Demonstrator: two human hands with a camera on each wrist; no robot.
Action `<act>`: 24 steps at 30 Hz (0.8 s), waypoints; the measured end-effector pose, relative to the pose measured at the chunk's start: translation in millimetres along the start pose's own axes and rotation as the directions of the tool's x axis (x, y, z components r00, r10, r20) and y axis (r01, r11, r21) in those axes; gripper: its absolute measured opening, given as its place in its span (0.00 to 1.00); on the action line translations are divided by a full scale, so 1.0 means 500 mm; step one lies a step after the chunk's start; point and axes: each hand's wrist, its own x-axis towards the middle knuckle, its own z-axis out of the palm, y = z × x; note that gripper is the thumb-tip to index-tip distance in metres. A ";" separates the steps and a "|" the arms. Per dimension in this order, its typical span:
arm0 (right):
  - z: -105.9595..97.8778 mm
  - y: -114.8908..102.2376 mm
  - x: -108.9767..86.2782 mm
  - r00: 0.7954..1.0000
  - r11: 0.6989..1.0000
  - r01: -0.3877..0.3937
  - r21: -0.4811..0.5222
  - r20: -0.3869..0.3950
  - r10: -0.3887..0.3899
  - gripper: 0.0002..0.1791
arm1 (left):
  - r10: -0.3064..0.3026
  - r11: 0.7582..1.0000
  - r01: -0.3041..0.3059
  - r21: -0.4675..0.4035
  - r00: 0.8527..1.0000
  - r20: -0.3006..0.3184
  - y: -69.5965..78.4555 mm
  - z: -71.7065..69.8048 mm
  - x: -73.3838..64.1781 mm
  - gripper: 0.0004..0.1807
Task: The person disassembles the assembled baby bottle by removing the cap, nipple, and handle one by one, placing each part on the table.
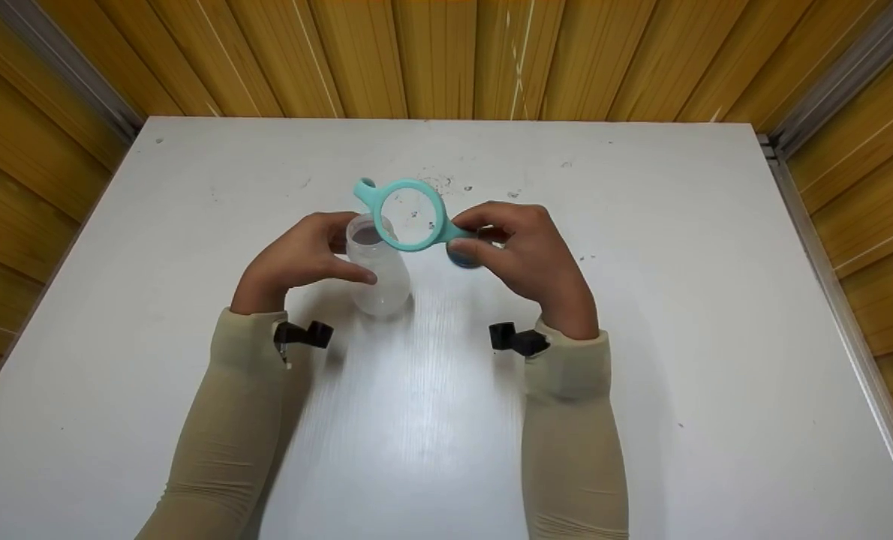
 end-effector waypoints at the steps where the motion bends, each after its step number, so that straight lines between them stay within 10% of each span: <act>1: -0.002 0.001 0.000 1.000 1.000 -0.011 -0.008 -0.006 0.011 0.12 | -0.004 1.000 0.004 0.002 1.000 -0.007 0.001 0.000 0.000 0.37; 24: -0.030 0.021 -0.013 0.979 0.967 -0.205 -0.149 -0.034 0.202 0.08 | -0.010 1.000 0.011 0.012 0.998 -0.064 -0.001 0.002 0.004 0.41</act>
